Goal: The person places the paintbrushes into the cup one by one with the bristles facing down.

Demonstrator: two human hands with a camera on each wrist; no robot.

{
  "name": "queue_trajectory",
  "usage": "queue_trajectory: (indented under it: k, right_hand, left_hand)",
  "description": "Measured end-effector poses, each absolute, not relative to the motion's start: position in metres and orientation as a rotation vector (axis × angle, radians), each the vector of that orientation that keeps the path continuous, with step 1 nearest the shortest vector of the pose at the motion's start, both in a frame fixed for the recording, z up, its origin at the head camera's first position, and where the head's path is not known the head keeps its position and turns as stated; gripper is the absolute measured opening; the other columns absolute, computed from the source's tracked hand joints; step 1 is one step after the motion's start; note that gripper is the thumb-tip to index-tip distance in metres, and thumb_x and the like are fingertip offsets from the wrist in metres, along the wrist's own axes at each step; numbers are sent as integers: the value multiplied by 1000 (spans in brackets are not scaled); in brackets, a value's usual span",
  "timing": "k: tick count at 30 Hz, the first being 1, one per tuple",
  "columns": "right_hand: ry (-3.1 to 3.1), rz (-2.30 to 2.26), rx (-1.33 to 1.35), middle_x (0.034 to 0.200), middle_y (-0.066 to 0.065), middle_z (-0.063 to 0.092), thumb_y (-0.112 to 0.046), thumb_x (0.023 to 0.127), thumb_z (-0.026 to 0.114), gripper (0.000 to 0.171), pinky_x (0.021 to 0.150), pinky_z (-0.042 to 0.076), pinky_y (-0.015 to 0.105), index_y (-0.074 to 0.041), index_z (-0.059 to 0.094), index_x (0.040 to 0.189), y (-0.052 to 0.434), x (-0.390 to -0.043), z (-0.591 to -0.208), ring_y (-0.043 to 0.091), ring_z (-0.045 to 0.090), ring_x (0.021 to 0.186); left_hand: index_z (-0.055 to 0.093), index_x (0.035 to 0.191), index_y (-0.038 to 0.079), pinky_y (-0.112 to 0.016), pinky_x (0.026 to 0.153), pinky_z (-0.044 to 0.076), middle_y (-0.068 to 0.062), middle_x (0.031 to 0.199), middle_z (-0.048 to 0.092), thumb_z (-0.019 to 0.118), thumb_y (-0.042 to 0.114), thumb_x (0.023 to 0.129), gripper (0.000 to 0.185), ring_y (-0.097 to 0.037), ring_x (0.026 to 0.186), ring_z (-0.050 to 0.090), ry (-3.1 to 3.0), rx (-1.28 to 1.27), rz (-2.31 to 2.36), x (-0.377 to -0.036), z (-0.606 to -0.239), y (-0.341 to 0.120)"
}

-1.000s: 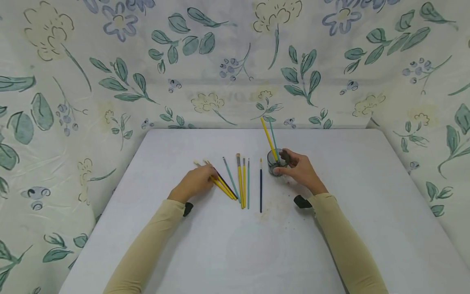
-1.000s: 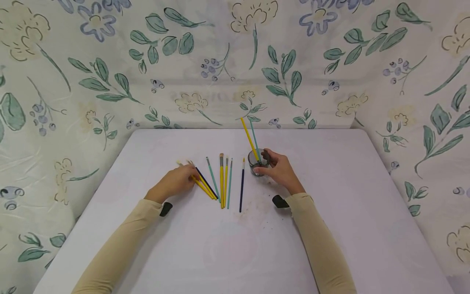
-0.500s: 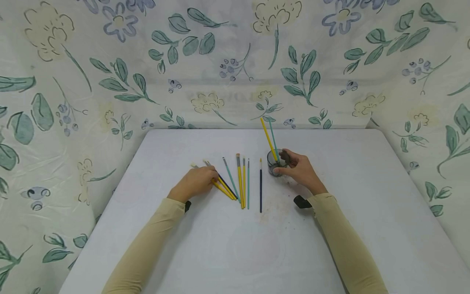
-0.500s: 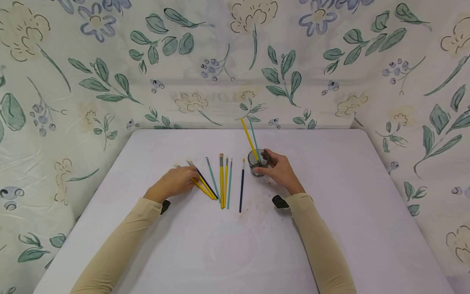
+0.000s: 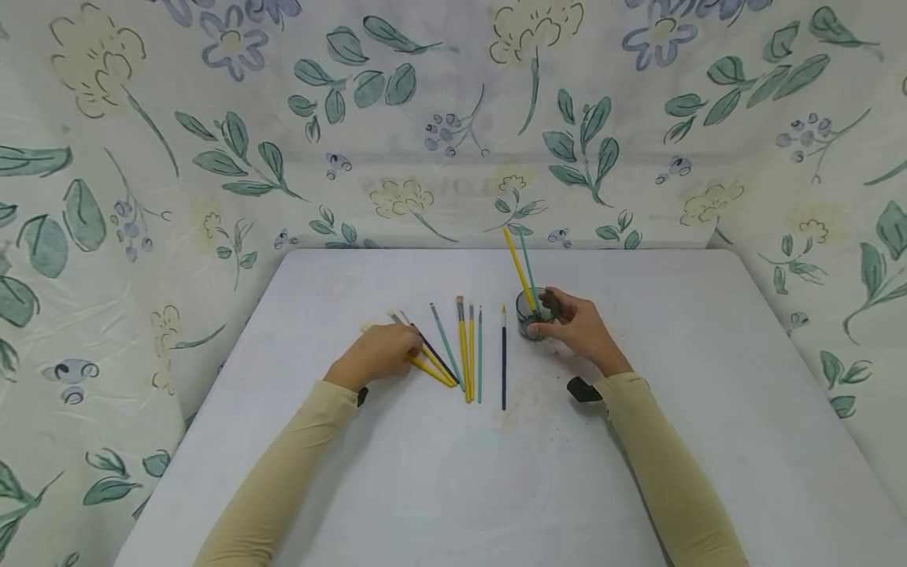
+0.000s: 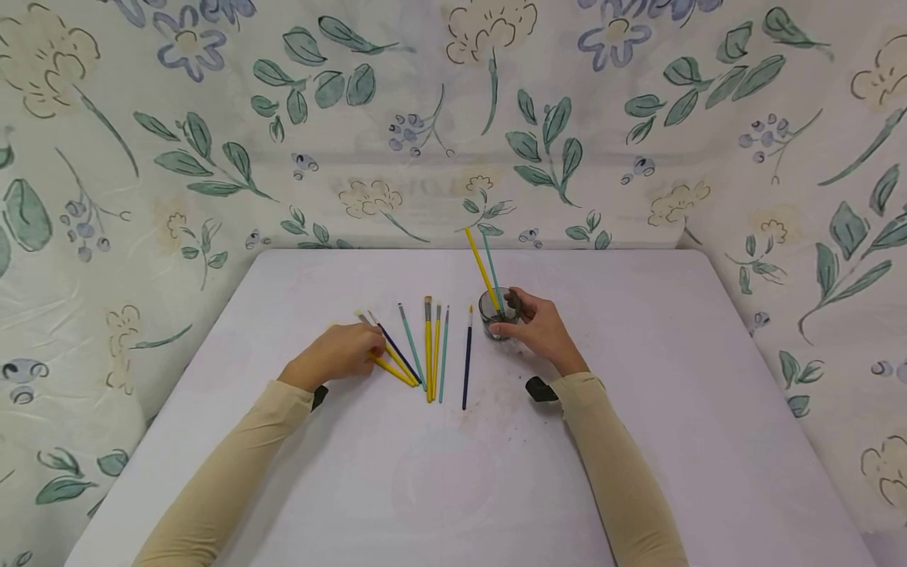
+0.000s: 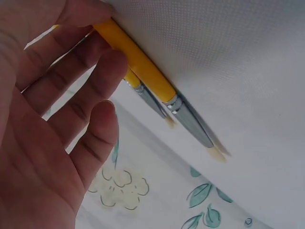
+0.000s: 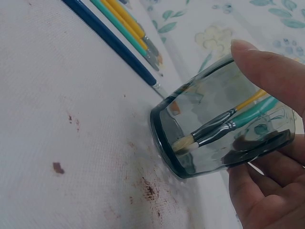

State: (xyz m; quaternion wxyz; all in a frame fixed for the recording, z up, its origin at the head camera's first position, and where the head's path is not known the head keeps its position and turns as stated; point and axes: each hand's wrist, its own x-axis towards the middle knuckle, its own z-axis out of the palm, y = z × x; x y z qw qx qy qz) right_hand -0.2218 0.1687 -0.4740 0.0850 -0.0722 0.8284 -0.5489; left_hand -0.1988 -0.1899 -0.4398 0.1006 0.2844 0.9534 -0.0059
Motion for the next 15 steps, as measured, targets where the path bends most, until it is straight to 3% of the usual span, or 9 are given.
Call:
queue_trajectory:
  k: [10, 15]
  right_hand:
    - [2472, -1629, -205, 163, 12, 44, -34, 85, 87, 96, 123, 38, 41, -10, 34, 162, 169, -222, -474, 29, 41, 153]
    - [2458, -1641, -199, 163, 12, 44, -33, 85, 87, 97, 123, 37, 41, -10, 33, 162, 169, -222, -474, 29, 41, 153]
  left_hand:
    - [76, 104, 11, -36, 84, 60, 1, 102, 74, 77, 10, 87, 17, -14, 90, 66, 2833, 820, 117, -190, -433, -193]
    - [73, 104, 11, -34, 81, 58, 1, 98, 73, 76, 13, 88, 16, -13, 86, 62, 2857, 823, 291, -186, -424, -194]
